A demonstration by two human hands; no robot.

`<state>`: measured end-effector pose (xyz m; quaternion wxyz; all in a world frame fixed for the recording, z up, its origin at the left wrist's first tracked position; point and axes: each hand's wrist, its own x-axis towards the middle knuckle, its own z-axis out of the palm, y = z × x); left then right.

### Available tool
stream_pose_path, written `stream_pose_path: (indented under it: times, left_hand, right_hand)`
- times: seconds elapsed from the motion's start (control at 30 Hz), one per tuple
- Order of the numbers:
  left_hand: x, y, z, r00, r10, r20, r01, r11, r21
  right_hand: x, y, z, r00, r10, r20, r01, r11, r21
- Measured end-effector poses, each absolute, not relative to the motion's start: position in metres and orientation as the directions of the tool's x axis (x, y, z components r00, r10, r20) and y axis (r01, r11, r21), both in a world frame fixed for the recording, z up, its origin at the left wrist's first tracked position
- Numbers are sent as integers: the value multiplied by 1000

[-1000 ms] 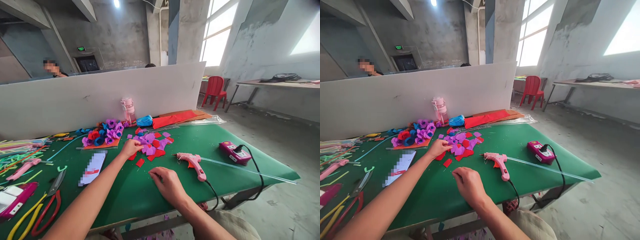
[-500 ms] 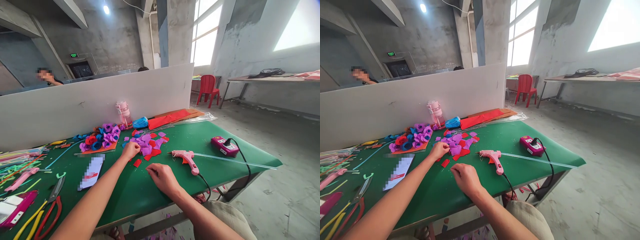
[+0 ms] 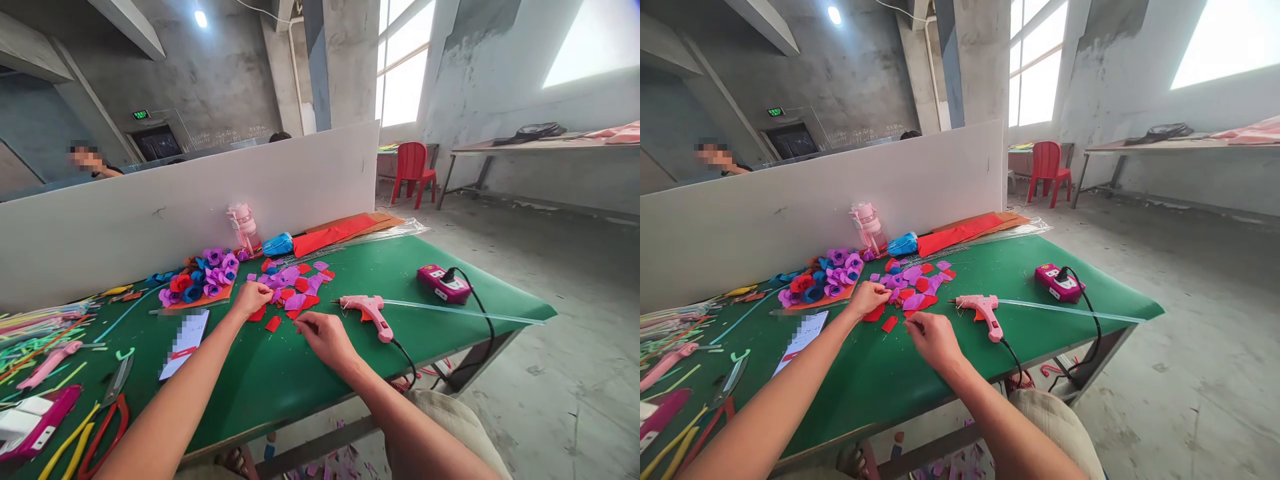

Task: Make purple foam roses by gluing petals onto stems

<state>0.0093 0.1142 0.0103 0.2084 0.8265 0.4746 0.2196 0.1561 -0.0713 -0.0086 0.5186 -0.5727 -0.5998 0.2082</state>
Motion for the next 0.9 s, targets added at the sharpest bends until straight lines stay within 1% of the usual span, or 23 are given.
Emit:
stream_pose_path:
  times: [0.13, 0.23, 0.3, 0.37, 0.43, 0.5, 0.53, 0.57, 0.63, 0.7, 0.73, 0.8, 0.9]
  left_hand:
    - [9, 112, 10, 438, 885, 156, 658, -434, 615]
    - [9, 110, 14, 413, 899, 144, 624, -395, 675]
    - [7, 110, 20, 381, 913, 144, 602, -363, 712]
    - [5, 106, 26, 343, 927, 150, 584, -336, 739]
    - [3, 94, 31, 316, 936, 156, 565, -318, 762]
    - [3, 73, 32, 315, 936, 155, 522, -307, 796]
    - [3, 59, 32, 329, 931, 159, 492, -313, 813]
    - [4, 44, 31, 392, 908, 146, 466, -333, 820]
    - [5, 15, 29, 495, 857, 145, 455, -398, 797]
    - [6, -7, 27, 527, 835, 159, 464, -440, 769]
    - [6, -14, 27, 521, 838, 161, 465, -437, 770]
    - [3, -20, 26, 494, 855, 156, 443, -402, 801]
    - [-5, -14, 24, 398, 909, 126, 397, -295, 869]
  right_hand:
    - [160, -71, -7, 222, 901, 372, 409, 261, -874]
    - [163, -69, -9, 250, 907, 339, 342, 244, -907]
    - [164, -66, -12, 274, 917, 290, 261, 219, -940]
    - [165, -64, -15, 284, 931, 228, 145, 193, -970]
    - [164, -62, -14, 276, 951, 142, -35, 157, -987]
    - [160, -63, -11, 219, 975, 22, -294, 88, -952]
    - [158, -64, -9, 162, 986, -39, -435, 36, -900]
    - [156, -66, -7, 87, 993, -85, -562, -21, -827]
    - [150, -69, -5, -54, 990, -127, -728, -126, -673]
    - [145, -71, -7, -144, 978, -149, -791, -204, -577]
    - [142, -72, -10, -166, 973, -162, -794, -230, -563]
    - [139, -72, -15, -151, 971, -185, -770, -232, -594]
    - [136, -73, -22, -49, 981, -186, -696, -168, -699]
